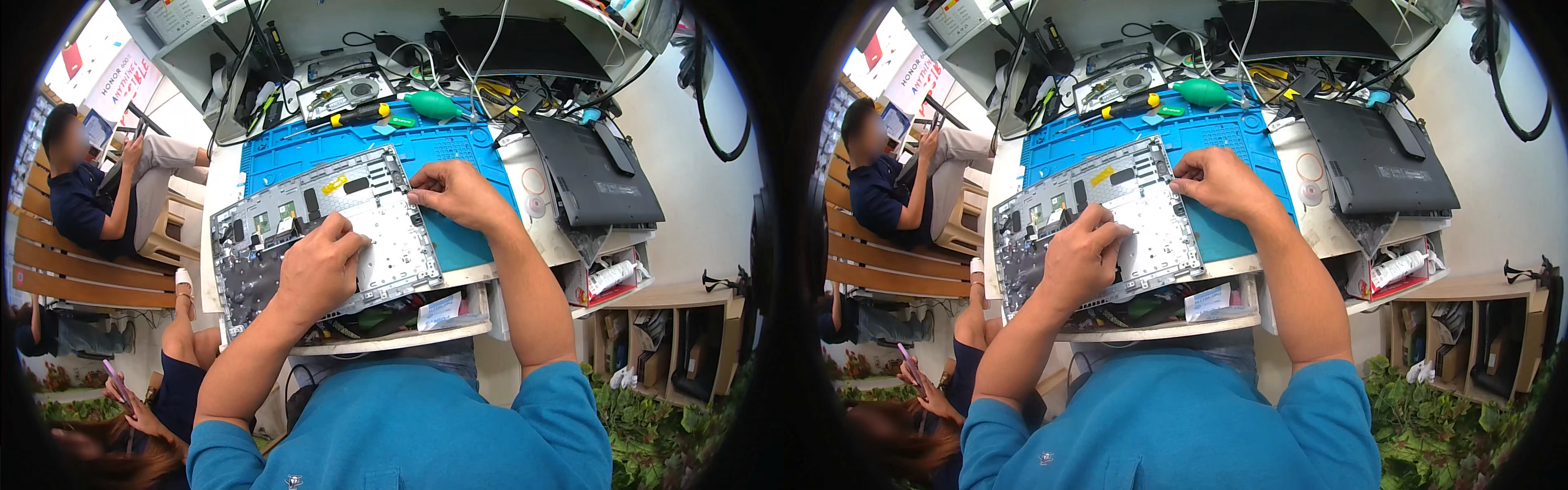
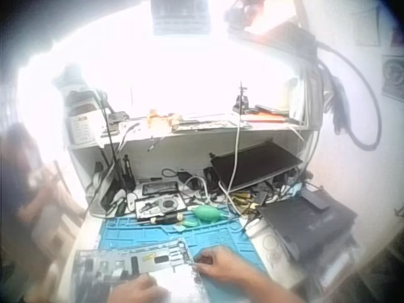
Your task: The person manipulates the internal components of an open laptop, handling wires and various parts of the internal chassis by hand.
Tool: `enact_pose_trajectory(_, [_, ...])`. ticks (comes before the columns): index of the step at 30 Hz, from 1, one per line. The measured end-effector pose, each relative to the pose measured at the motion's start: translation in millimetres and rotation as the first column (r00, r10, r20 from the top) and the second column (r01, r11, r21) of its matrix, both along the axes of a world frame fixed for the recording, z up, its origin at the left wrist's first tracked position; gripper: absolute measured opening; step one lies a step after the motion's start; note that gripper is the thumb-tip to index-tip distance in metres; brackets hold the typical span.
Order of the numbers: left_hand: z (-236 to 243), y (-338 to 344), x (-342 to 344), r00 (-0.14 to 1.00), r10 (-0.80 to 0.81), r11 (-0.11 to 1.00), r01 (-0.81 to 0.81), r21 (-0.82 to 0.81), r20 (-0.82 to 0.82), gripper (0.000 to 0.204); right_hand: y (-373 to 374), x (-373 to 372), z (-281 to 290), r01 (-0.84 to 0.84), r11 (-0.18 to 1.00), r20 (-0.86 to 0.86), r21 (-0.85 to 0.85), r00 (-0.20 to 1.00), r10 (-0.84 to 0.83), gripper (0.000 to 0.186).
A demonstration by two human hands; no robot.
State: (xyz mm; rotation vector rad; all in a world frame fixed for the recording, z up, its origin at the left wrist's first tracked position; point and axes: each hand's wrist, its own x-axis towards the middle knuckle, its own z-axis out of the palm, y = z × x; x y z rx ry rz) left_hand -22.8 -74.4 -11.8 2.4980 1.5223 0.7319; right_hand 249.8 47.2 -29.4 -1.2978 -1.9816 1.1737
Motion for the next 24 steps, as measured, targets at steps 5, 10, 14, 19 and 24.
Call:
enact_pose_trajectory(5, [4,-2,3,0.999,-0.011,1.0,0.011,0.001,0.032,0.015,-1,0,1,0.009,1.0,-0.008,-0.022,1.0,-0.009,0.03])
enact_pose_trajectory(10, [2,1,15,0.998,-0.033,0.997,0.037,-0.074,0.054,0.013,-2,-1,5,-0.003,0.999,-0.001,-0.041,1.0,0.003,0.031])
enact_pose_trajectory(14, [3,3,18,0.998,-0.034,0.994,0.038,-0.099,0.047,0.013,-1,-1,4,-0.012,1.0,0.001,-0.021,1.0,0.012,0.03])
enact_pose_trajectory(19, [5,3,19,0.998,-0.046,0.992,0.05,-0.112,0.044,0.013,0,1,-1,-0.013,1.0,-0.008,-0.008,1.0,0.013,0.03])
enact_pose_trajectory(24, [-2,0,20,0.998,-0.061,0.998,0.061,-0.023,-0.011,0.017,1,-2,-2,-0.022,1.0,-0.005,-0.007,1.0,0.022,0.03])
